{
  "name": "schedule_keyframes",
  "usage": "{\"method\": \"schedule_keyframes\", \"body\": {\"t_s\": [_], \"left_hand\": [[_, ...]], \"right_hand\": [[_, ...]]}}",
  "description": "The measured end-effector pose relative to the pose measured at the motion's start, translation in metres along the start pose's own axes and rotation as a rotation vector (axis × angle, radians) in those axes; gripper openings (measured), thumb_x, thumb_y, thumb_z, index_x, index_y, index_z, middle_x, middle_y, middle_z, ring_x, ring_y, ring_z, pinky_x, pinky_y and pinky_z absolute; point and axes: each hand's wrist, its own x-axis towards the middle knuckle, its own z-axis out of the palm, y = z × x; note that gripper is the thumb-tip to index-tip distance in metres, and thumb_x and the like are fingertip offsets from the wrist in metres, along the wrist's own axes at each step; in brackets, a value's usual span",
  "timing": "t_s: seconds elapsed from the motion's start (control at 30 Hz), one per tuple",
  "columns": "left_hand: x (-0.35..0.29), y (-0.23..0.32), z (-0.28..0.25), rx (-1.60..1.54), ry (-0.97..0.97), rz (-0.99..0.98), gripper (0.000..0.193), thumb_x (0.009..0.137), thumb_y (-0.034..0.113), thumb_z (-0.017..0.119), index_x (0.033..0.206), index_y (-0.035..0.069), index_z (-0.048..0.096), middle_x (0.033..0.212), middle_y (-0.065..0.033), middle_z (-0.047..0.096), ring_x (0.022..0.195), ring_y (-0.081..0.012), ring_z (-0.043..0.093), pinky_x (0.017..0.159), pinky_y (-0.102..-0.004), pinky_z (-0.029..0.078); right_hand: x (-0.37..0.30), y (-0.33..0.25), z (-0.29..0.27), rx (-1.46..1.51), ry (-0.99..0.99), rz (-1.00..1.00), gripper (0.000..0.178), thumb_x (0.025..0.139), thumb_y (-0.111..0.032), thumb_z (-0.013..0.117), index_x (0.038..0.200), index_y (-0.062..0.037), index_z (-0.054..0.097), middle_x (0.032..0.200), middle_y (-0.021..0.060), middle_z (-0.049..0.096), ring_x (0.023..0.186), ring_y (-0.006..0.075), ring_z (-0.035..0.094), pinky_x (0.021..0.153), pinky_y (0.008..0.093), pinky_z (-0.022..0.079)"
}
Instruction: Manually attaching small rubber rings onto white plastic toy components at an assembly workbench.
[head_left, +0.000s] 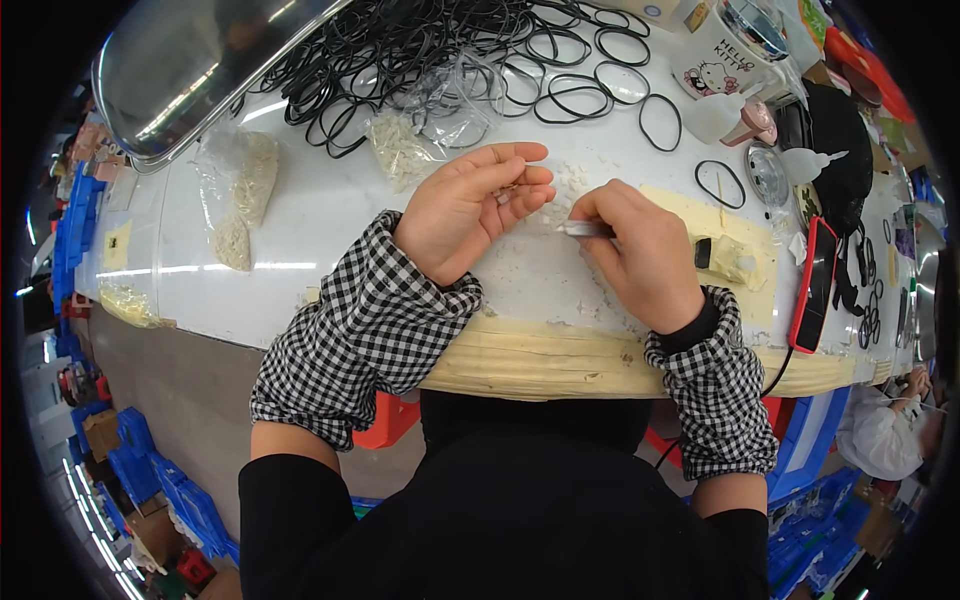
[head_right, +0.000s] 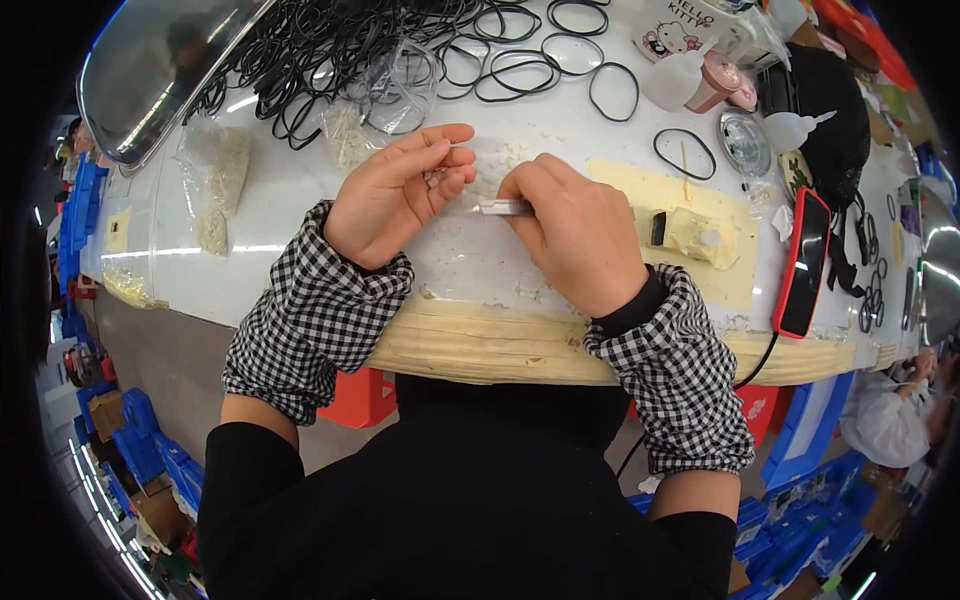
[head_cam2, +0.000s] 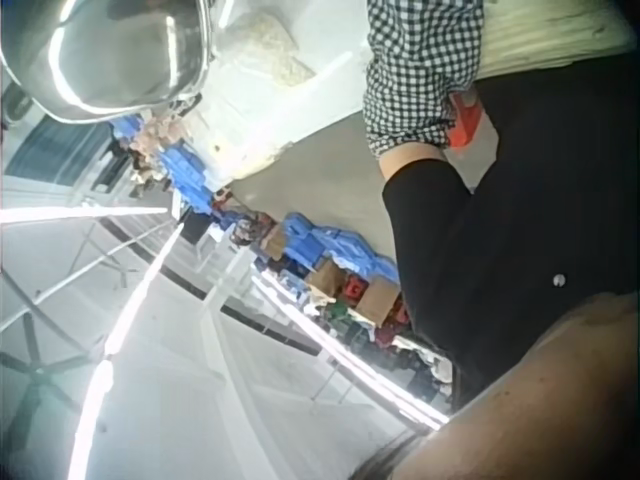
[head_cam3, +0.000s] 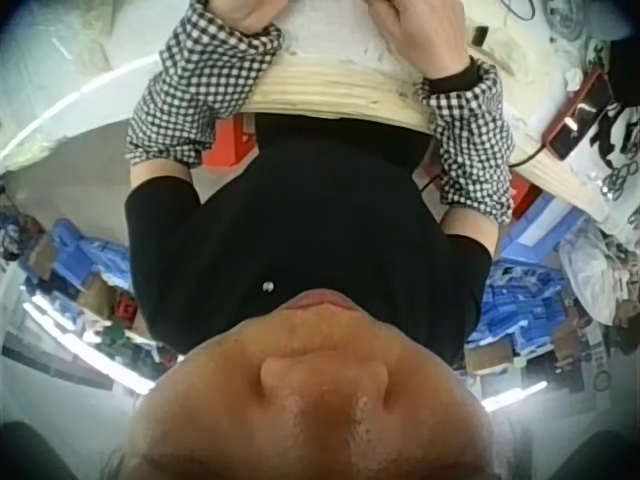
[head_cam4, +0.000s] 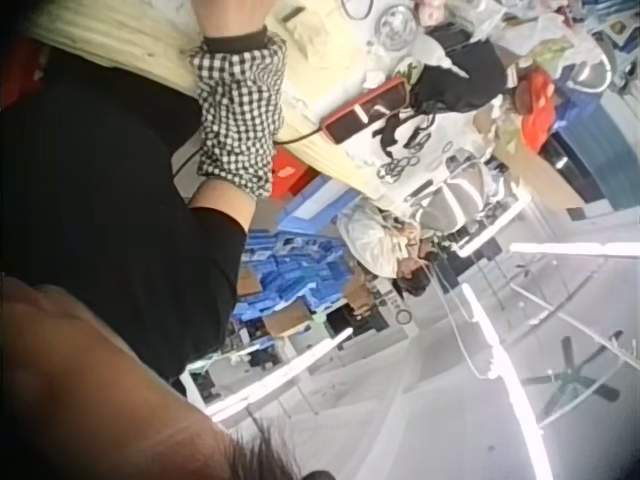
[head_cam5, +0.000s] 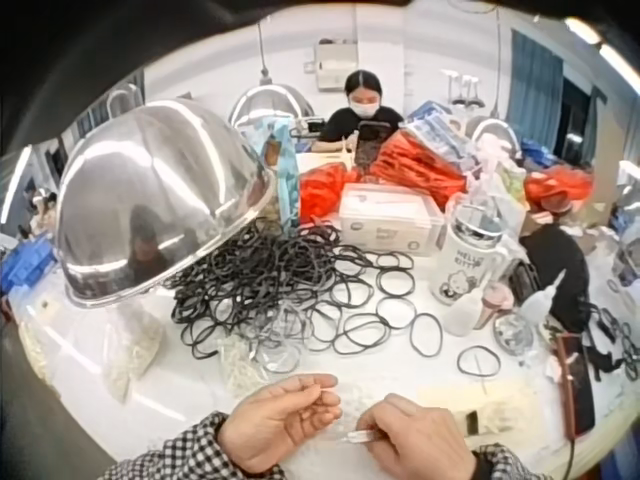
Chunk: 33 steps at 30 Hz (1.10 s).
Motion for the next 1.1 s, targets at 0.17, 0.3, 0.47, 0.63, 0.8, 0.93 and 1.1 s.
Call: {"method": "schedule_keyframes", "body": {"t_s": [0.17,0.3,0.47,0.63,0.8,0.93,1.1], "left_hand": [[-0.005,-0.008,0.008,0.010,-0.174,-0.112,0.028,0.097,0.019,0.048,0.111,-0.004,0.056,0.099,-0.0081,0.062,0.090,-0.0121,0.060,0.082,-0.0209,0.051],[-0.006,-0.009,0.012,-0.124,-0.268,-0.091,0.026,0.096,0.014,0.049,0.111,-0.005,0.058,0.104,-0.0101,0.063,0.095,-0.0131,0.061,0.086,-0.0234,0.051],[-0.002,-0.015,0.003,-0.094,-0.256,-0.027,0.022,0.095,0.012,0.051,0.107,-0.003,0.060,0.100,-0.0081,0.064,0.090,-0.0103,0.061,0.081,-0.0209,0.051],[-0.008,-0.012,0.008,0.015,-0.189,0.047,0.020,0.092,0.012,0.057,0.104,-0.002,0.062,0.095,-0.0075,0.065,0.082,-0.0095,0.061,0.075,-0.0203,0.051],[-0.010,-0.009,0.013,0.217,-0.115,0.131,0.018,0.088,0.011,0.062,0.099,-0.003,0.064,0.088,-0.0080,0.066,0.076,-0.0105,0.061,0.071,-0.0218,0.051],[-0.011,-0.006,0.013,0.262,-0.119,0.143,0.016,0.087,0.010,0.064,0.096,-0.003,0.065,0.084,-0.0082,0.066,0.074,-0.0105,0.061,0.069,-0.0219,0.051],[-0.009,-0.002,0.012,0.288,-0.131,0.103,0.014,0.086,0.008,0.064,0.094,-0.003,0.065,0.082,-0.0075,0.066,0.071,-0.0097,0.061,0.066,-0.0209,0.050]], "right_hand": [[0.006,-0.008,-0.006,0.210,0.259,-0.003,0.017,0.071,0.003,0.066,0.086,-0.0016,0.058,0.076,0.0076,0.055,0.062,0.0193,0.057,0.054,0.0264,0.046],[0.005,-0.012,-0.006,0.226,0.335,-0.103,0.020,0.069,0.007,0.064,0.087,-0.0012,0.061,0.079,0.0075,0.057,0.066,0.0183,0.059,0.056,0.0238,0.047],[0.004,-0.015,-0.009,0.316,0.279,-0.074,0.024,0.068,0.009,0.064,0.089,-0.0010,0.064,0.081,0.0069,0.059,0.068,0.0140,0.060,0.055,0.0227,0.047],[0.003,-0.023,-0.010,0.380,0.298,0.032,0.018,0.072,0.007,0.064,0.087,-0.0015,0.063,0.079,0.0055,0.059,0.068,0.0103,0.058,0.053,0.0211,0.045],[0.002,-0.020,-0.007,0.337,0.291,0.011,0.011,0.074,0.002,0.066,0.085,-0.0018,0.062,0.077,0.0040,0.059,0.063,0.0075,0.054,0.049,0.0196,0.040],[0.001,-0.020,-0.008,0.398,0.215,0.133,0.011,0.075,-0.003,0.068,0.083,-0.0024,0.061,0.076,0.0021,0.058,0.056,0.0046,0.049,0.044,0.0185,0.033],[0.002,-0.019,-0.009,0.404,0.202,0.133,0.011,0.076,-0.003,0.067,0.084,-0.0020,0.060,0.076,0.0006,0.058,0.053,0.0025,0.042,0.043,0.0183,0.028]]}}
